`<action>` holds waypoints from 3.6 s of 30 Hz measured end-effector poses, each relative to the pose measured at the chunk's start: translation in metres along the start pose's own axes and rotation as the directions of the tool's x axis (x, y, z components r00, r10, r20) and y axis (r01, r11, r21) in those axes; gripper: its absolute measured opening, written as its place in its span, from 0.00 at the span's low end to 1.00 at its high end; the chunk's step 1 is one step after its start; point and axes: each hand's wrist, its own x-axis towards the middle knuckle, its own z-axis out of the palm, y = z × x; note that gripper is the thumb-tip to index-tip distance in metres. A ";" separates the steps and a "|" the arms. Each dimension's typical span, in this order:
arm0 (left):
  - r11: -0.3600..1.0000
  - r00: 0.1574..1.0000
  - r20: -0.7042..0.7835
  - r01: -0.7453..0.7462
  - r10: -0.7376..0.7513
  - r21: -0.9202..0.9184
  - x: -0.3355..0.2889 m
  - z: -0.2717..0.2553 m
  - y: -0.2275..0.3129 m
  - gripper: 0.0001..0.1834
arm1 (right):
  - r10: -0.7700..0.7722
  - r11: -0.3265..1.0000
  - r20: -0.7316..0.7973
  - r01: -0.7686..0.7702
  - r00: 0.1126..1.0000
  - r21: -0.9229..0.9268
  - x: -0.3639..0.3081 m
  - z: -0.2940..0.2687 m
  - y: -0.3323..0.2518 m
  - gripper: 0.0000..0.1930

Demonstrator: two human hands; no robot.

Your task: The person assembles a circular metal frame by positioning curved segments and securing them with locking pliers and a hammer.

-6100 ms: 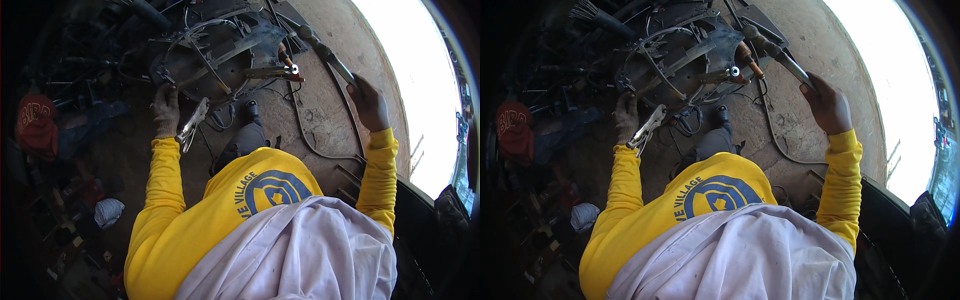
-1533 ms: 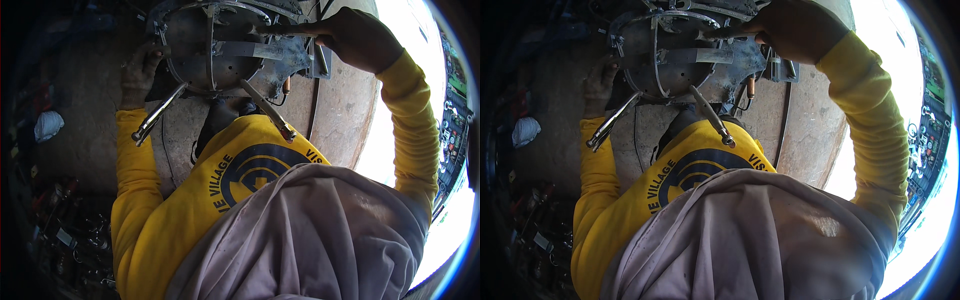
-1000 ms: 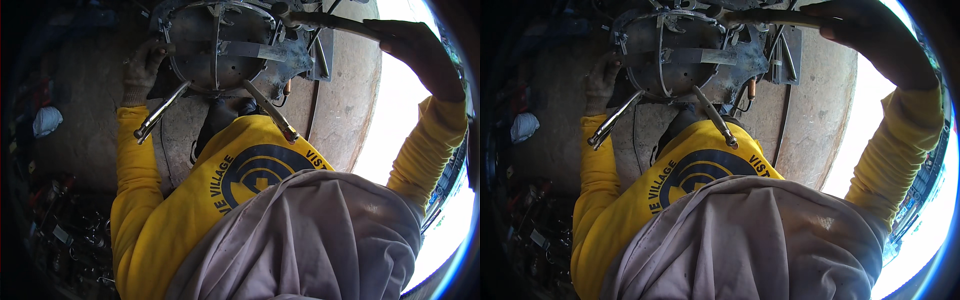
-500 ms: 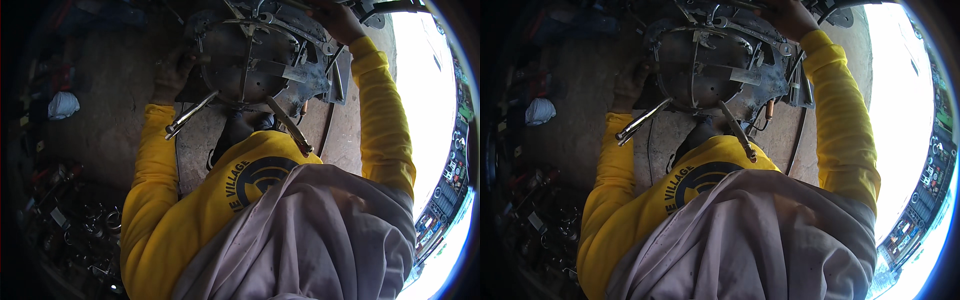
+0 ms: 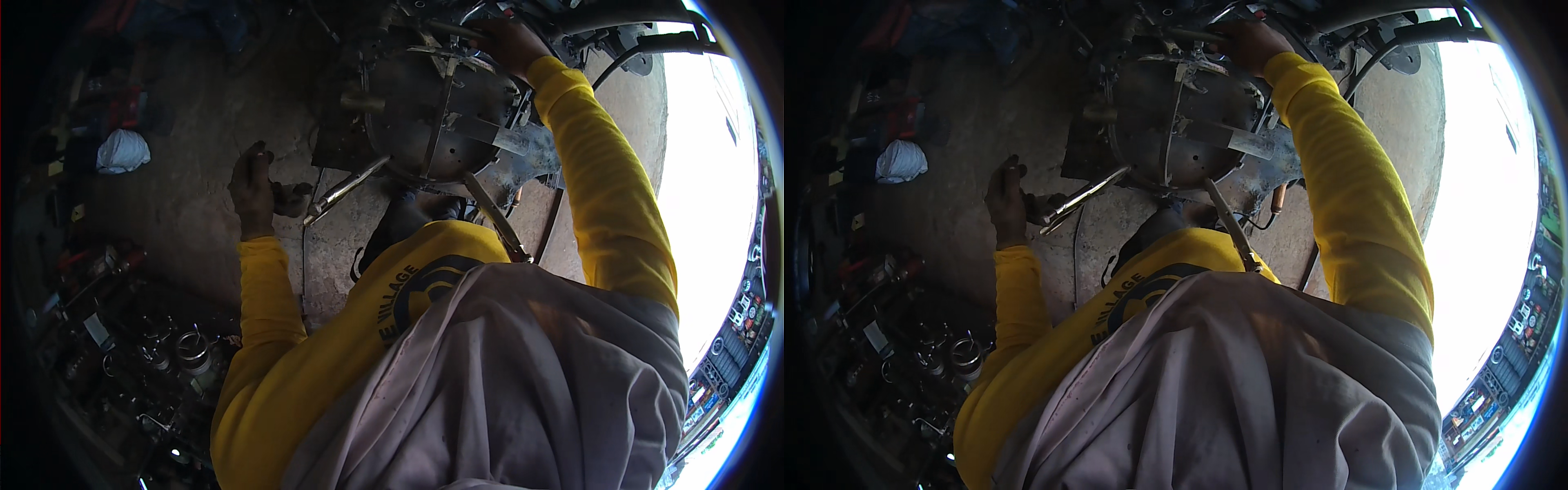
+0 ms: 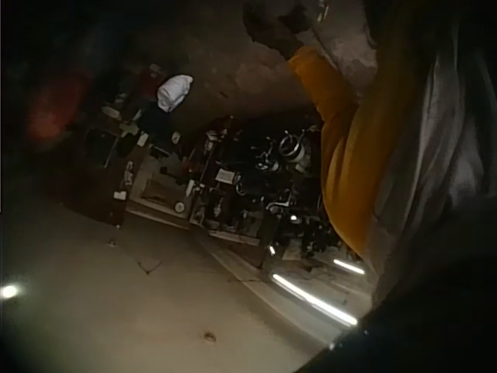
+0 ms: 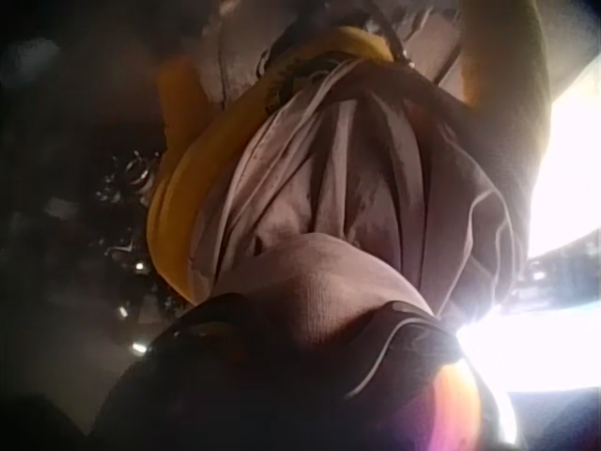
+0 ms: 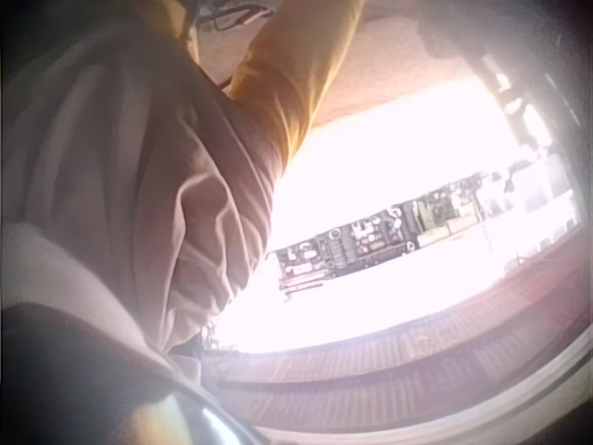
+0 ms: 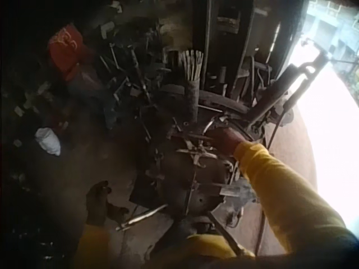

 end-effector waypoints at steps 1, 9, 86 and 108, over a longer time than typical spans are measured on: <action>0.994 0.994 0.011 0.106 -0.107 0.027 -0.005 -0.001 -0.007 0.18 | 0.033 0.999 0.021 -0.032 0.999 -0.041 0.000 -0.001 0.000 0.23; 0.970 0.926 0.345 0.076 -0.154 0.230 -0.073 0.008 -0.105 0.17 | 0.285 0.938 -0.516 -0.126 0.808 0.322 -0.091 -0.036 0.030 0.24; 0.833 0.241 0.919 -0.535 0.311 -0.142 -0.241 0.023 0.090 0.09 | 0.334 0.043 -0.084 0.074 0.939 0.996 -0.342 0.095 -0.224 0.13; 0.404 0.010 0.669 -0.804 0.743 -0.436 -0.268 0.061 0.082 0.10 | 0.296 -0.061 -0.353 0.386 0.888 0.920 -0.327 0.169 -0.212 0.15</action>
